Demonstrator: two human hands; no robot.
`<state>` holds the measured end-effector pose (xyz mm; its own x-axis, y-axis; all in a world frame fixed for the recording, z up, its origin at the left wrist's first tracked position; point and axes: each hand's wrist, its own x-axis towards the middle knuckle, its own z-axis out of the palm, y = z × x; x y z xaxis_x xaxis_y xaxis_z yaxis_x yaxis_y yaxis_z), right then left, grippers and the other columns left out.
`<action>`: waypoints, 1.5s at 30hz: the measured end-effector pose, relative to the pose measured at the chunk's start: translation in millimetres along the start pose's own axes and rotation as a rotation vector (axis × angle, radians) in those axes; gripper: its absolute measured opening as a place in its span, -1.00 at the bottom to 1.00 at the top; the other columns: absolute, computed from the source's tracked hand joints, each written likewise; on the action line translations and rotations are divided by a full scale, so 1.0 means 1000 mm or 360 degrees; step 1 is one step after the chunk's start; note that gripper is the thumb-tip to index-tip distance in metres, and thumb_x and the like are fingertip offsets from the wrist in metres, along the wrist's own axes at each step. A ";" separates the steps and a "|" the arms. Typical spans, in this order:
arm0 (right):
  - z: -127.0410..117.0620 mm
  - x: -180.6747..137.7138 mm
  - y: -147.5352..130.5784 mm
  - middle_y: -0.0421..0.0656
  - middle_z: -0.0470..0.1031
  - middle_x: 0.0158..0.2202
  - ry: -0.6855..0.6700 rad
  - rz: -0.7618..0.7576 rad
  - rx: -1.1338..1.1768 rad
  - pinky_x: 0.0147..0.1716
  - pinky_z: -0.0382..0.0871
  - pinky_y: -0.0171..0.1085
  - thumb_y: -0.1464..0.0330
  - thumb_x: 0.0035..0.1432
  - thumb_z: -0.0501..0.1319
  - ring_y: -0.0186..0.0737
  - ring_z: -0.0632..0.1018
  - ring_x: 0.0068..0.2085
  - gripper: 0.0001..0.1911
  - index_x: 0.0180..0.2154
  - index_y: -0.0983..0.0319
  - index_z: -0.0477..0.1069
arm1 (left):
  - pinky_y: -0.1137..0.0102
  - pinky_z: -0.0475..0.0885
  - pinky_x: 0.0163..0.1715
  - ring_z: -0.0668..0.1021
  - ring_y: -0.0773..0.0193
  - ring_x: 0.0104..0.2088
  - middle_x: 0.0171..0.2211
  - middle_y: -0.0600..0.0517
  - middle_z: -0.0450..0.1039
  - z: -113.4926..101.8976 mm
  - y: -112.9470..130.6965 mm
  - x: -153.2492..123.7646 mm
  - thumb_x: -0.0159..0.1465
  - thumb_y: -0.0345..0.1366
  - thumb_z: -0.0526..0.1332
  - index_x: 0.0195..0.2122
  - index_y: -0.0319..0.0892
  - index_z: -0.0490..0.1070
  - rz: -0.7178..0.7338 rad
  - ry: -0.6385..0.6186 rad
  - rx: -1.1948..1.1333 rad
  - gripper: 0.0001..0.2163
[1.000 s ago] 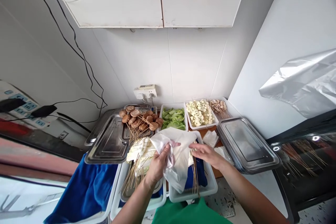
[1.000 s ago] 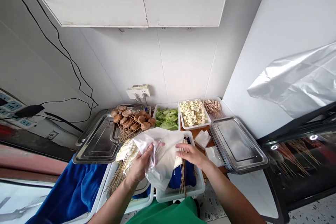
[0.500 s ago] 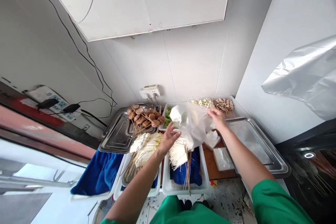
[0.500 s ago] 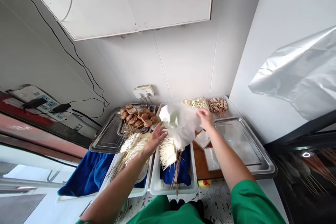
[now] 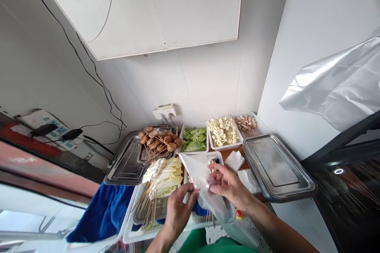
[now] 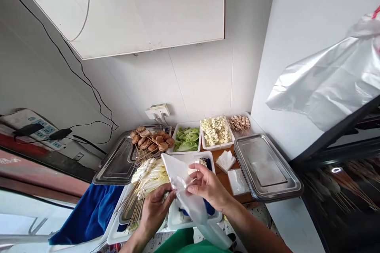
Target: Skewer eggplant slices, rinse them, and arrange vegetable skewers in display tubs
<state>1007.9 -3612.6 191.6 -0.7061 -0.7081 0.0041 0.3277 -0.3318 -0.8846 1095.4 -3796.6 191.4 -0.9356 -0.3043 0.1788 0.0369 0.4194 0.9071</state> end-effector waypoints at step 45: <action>0.117 0.023 0.125 -0.27 0.23 -0.62 -0.0092 0.0133 -0.1480 -0.52 0.19 -0.32 0.15 0.11 0.10 -0.30 0.31 -0.54 -0.69 -0.55 0.15 0.11 | 0.43 0.27 -0.51 0.20 0.42 -0.63 -0.65 0.16 0.11 -0.157 -0.069 -0.200 0.08 0.03 0.36 -0.45 -0.14 0.31 -0.0716 0.0491 -0.1503 -0.64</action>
<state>1106.2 -3743.2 135.2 -0.6625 -0.7452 -0.0754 -0.2752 0.3358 -0.9008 1334.8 -3899.0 153.2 -0.8075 -0.5221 -0.2743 0.0911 -0.5699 0.8166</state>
